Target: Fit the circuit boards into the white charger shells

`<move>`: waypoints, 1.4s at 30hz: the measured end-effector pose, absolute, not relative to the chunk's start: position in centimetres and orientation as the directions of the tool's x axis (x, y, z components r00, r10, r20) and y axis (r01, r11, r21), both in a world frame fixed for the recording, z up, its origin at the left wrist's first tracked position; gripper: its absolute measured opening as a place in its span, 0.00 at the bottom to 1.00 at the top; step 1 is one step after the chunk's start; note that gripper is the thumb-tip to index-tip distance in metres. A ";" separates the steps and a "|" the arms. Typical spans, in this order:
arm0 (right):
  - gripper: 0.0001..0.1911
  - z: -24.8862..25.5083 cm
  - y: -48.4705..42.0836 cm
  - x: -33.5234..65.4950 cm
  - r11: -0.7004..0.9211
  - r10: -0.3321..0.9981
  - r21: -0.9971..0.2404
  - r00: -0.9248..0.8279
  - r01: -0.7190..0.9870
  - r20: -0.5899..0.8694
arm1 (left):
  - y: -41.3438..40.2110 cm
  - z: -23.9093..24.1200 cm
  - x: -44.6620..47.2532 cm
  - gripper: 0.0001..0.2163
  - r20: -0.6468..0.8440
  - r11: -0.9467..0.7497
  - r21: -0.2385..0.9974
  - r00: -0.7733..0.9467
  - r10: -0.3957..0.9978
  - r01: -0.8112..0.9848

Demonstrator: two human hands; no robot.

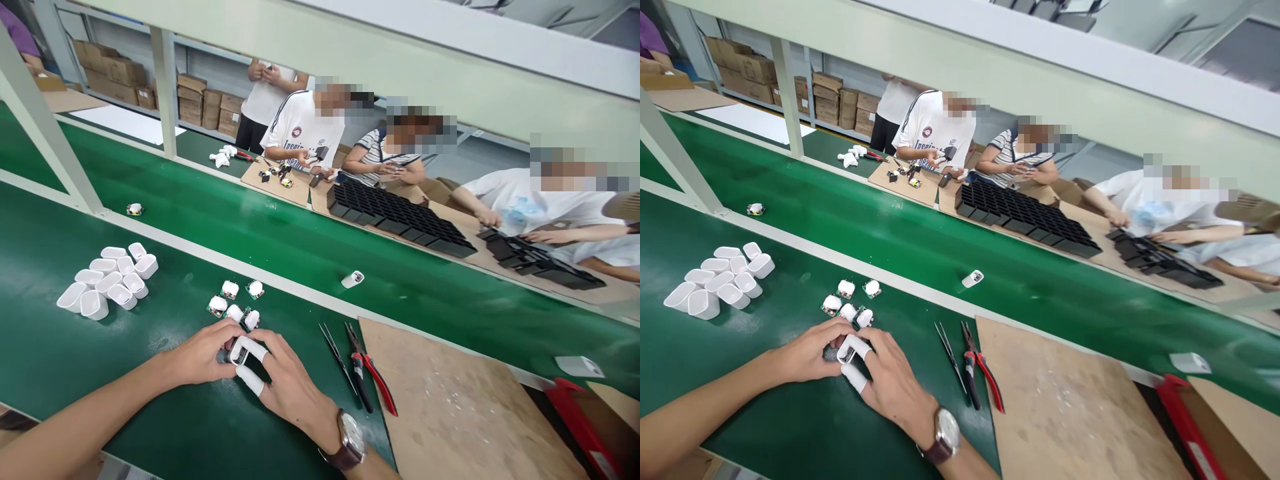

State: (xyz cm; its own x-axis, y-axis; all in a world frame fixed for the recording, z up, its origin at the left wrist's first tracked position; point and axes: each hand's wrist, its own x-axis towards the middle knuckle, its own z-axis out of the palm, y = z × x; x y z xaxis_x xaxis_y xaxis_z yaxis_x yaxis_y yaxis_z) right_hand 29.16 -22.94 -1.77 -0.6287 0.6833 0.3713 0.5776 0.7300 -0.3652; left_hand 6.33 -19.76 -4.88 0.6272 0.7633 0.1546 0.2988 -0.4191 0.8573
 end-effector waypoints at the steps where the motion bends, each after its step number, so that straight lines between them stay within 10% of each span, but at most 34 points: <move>1: 0.16 -1.9 -22.8 29.1 0.726 0.687 -0.380 -0.619 0.573 0.381 | -19.7 -5.0 6.3 0.20 0.162 -0.421 0.860 0.627 0.762 0.289; 13: 0.16 -2.6 -23.0 28.8 0.789 0.606 -0.236 -0.660 0.567 0.444 | -19.5 -5.2 6.4 0.20 0.200 -0.462 0.842 0.635 0.746 0.277; 24: 0.18 -1.2 -21.7 31.2 0.614 0.779 -0.557 -0.318 0.559 0.540 | -20.5 -4.7 6.3 0.29 0.306 -0.600 0.696 0.593 0.745 0.395; 29: 0.16 -2.4 -21.5 33.1 0.602 0.782 -0.493 -0.340 0.627 0.523 | -21.5 -4.3 6.6 0.04 0.516 -0.813 0.386 0.629 0.582 0.436; 42: 0.30 -3.9 -11.3 32.2 0.689 0.719 -0.302 -0.573 0.658 0.393 | -15.3 0.5 8.1 0.02 0.509 -0.793 0.438 0.610 0.607 0.424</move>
